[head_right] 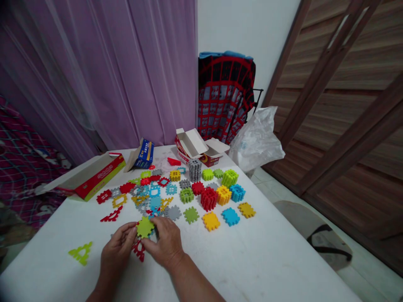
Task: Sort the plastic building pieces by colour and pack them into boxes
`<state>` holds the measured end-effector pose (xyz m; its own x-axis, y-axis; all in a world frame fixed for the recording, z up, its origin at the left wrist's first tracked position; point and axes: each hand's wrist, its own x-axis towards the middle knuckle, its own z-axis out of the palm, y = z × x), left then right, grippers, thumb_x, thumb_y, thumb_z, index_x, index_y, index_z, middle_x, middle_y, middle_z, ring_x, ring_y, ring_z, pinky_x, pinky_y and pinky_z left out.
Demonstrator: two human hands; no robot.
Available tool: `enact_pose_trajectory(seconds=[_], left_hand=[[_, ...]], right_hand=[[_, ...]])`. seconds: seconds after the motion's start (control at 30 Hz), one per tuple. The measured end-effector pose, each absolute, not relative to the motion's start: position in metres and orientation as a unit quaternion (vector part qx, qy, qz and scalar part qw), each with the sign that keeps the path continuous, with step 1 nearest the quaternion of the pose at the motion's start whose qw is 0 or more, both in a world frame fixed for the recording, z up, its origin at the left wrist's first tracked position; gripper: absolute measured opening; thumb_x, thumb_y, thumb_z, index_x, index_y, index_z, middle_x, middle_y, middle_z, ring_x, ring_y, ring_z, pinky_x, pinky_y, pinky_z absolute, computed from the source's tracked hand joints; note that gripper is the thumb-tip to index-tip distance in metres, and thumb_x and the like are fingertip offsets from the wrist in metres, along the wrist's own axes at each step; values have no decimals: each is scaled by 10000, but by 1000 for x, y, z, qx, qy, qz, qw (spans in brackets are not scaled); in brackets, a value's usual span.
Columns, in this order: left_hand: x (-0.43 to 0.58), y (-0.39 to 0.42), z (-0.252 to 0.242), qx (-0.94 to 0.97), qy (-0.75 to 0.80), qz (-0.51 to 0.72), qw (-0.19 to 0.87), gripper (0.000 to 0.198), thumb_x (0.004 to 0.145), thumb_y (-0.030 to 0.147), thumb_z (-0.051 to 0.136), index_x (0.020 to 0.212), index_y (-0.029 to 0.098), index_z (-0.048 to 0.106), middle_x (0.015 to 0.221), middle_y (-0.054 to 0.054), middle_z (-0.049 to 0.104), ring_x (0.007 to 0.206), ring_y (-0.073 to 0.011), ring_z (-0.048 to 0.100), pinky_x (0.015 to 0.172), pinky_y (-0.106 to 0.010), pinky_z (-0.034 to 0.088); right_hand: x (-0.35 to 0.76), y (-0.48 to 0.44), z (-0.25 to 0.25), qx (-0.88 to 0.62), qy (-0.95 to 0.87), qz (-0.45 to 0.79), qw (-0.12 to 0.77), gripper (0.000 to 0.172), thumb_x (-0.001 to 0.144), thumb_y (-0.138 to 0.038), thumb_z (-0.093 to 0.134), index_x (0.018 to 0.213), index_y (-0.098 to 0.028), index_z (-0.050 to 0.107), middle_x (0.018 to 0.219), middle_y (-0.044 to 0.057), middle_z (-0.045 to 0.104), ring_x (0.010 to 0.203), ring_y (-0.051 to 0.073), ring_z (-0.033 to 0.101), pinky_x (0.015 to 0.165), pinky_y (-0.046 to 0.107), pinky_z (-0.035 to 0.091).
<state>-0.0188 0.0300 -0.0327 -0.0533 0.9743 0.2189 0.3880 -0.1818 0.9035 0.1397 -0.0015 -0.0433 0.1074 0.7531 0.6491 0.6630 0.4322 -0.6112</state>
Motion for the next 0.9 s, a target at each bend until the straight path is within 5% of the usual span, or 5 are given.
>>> enact_pose_trajectory(seconds=[0.9], left_hand=[[-14, 30, -25, 609, 539, 457, 359, 388, 787, 559, 555, 950, 228, 673, 807, -35, 774, 686, -185, 727, 684, -300, 609]], right_hand=[[146, -6, -38, -603, -612, 53, 510, 397, 711, -257, 710, 1099, -201, 648, 976, 62, 746, 859, 205, 696, 808, 317, 559]])
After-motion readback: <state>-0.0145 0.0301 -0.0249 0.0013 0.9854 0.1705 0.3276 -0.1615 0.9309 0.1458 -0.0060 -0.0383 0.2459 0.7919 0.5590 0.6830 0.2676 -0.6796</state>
